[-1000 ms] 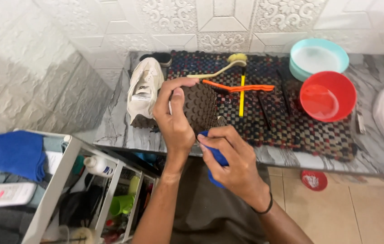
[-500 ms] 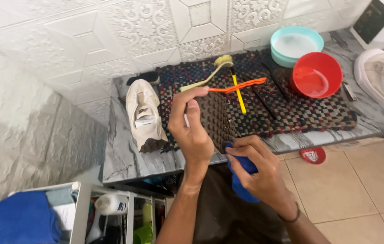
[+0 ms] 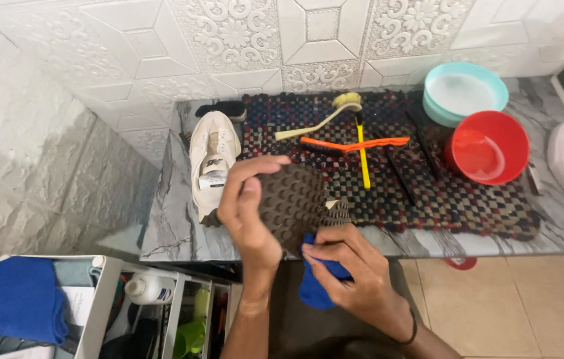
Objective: The person scrubs the sole of a white sneaker with an orange brush, then wipes it with a blue cloth. They repeat the scrubbing and wiping on the same shoe, focusing on the sole and edges.
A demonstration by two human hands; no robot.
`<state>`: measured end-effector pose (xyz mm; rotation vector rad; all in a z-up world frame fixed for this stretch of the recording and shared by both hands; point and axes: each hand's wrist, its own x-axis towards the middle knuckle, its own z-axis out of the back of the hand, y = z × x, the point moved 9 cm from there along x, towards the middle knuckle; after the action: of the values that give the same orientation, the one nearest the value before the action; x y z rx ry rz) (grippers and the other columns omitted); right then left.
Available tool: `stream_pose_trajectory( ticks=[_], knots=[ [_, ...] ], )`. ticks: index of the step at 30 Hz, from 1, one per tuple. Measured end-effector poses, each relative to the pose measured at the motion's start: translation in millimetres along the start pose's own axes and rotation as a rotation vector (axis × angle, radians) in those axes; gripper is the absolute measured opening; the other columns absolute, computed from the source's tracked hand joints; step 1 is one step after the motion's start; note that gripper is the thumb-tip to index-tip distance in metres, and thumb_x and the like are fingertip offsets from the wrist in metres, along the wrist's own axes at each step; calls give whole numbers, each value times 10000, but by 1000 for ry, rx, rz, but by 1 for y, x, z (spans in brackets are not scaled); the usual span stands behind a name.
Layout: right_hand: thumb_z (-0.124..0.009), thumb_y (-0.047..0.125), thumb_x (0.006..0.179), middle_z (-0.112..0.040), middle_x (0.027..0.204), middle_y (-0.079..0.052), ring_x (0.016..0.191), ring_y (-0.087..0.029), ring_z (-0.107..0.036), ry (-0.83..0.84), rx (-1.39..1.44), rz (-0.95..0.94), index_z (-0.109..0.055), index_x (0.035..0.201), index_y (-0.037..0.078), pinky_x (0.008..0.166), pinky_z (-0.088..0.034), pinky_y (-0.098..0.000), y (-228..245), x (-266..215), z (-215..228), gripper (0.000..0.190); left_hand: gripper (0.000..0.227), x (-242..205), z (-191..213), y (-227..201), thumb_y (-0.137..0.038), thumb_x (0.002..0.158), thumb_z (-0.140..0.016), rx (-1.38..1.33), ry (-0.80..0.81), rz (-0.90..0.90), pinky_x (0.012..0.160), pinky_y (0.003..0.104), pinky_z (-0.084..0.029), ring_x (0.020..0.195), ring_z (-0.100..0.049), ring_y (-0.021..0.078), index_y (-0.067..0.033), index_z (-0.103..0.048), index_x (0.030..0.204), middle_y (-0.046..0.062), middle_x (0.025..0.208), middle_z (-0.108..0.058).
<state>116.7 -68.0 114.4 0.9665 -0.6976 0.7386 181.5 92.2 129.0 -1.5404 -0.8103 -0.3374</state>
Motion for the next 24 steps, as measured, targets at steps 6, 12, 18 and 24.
stream_pose_trajectory(
  ticks=[6,12,18,24],
  knots=[
    [-761,39,944,-688,1095,-156,995,-269,-729,194,114,-124,-739,1086,4,927,-604,-392,-31,-13,-14,147,303,2,22,-14,-227,1046,-419,-9,-200,72,958,424,-579,1002,-727,337,-24,-644,1021,211,1046,-720],
    [-734,61,943,-709,969,-162,862,-248,-734,58,178,-170,-738,959,-7,812,-602,-327,-5,28,-5,69,342,-2,11,-27,-272,1083,-406,92,-191,12,994,420,-568,1023,-720,320,-26,-638,1030,212,1055,-726],
    [-757,51,921,-712,963,-161,823,-230,-730,11,194,-173,-755,954,-1,784,-632,-324,-7,23,-3,62,347,-1,7,-31,-254,1079,-389,175,-150,23,945,405,-579,1006,-724,298,-28,-648,1028,188,1052,-754],
    [-781,50,916,-721,1028,-133,937,-242,-738,124,166,-291,-745,1004,27,883,-602,-364,-31,-10,-4,98,357,-6,12,-31,-266,1086,-377,170,-192,38,977,423,-582,1011,-736,329,-19,-630,1037,207,1048,-736]
  ],
)
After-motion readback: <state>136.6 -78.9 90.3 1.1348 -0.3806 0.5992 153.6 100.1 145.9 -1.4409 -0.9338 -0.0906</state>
